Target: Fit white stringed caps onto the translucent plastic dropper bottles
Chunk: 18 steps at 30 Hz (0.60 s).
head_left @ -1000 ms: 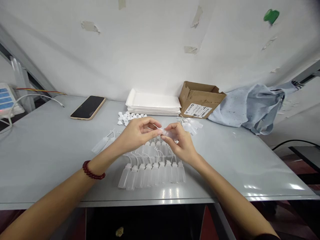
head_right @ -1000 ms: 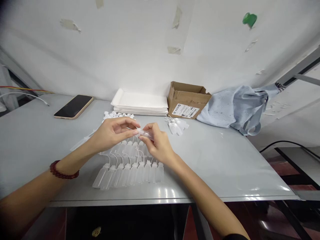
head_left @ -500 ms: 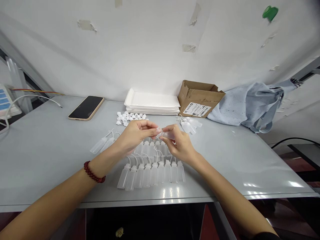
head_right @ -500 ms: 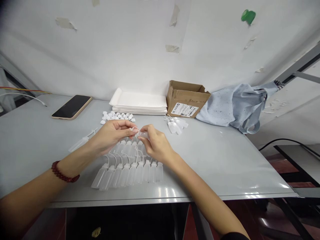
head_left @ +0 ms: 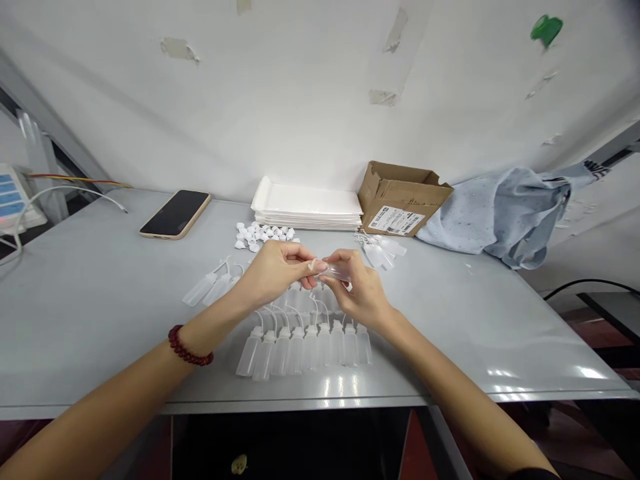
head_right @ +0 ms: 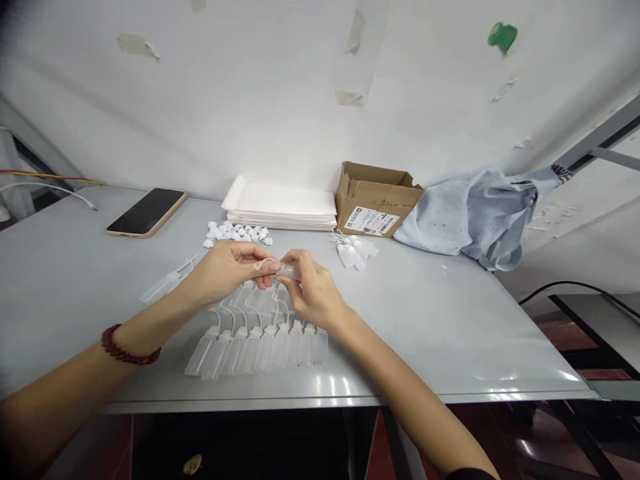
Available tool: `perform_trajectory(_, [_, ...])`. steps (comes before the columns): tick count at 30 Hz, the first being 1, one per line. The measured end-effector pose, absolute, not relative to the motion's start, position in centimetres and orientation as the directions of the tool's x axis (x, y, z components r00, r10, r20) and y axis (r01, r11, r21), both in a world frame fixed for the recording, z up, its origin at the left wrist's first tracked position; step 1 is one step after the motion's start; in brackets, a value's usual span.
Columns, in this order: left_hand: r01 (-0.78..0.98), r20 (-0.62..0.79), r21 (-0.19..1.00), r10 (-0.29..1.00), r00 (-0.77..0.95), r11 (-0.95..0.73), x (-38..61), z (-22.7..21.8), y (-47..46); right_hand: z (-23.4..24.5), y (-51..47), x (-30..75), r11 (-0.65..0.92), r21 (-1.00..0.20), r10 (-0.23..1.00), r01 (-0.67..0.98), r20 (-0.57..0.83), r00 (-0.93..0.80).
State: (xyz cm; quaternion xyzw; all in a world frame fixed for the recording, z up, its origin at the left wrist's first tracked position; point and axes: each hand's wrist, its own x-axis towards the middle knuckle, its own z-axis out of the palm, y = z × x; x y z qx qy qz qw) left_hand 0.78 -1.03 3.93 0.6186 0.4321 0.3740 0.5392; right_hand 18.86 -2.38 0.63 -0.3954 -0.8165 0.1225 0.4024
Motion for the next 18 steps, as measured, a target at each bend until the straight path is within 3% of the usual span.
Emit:
perform_trajectory(6, [0.069,0.148,0.981,0.929,0.339,-0.182,0.9,4.0,-1.2,1.2,-2.5,18.7,0.583,-0.647,0.812,0.491,0.463,-0.354])
perform_trajectory(18, [0.058,0.159,0.980,0.921,0.355,-0.191,0.4,3.9,-0.8,2.3,-3.3,18.3,0.347,-0.914,0.916,0.208,0.283,-0.286])
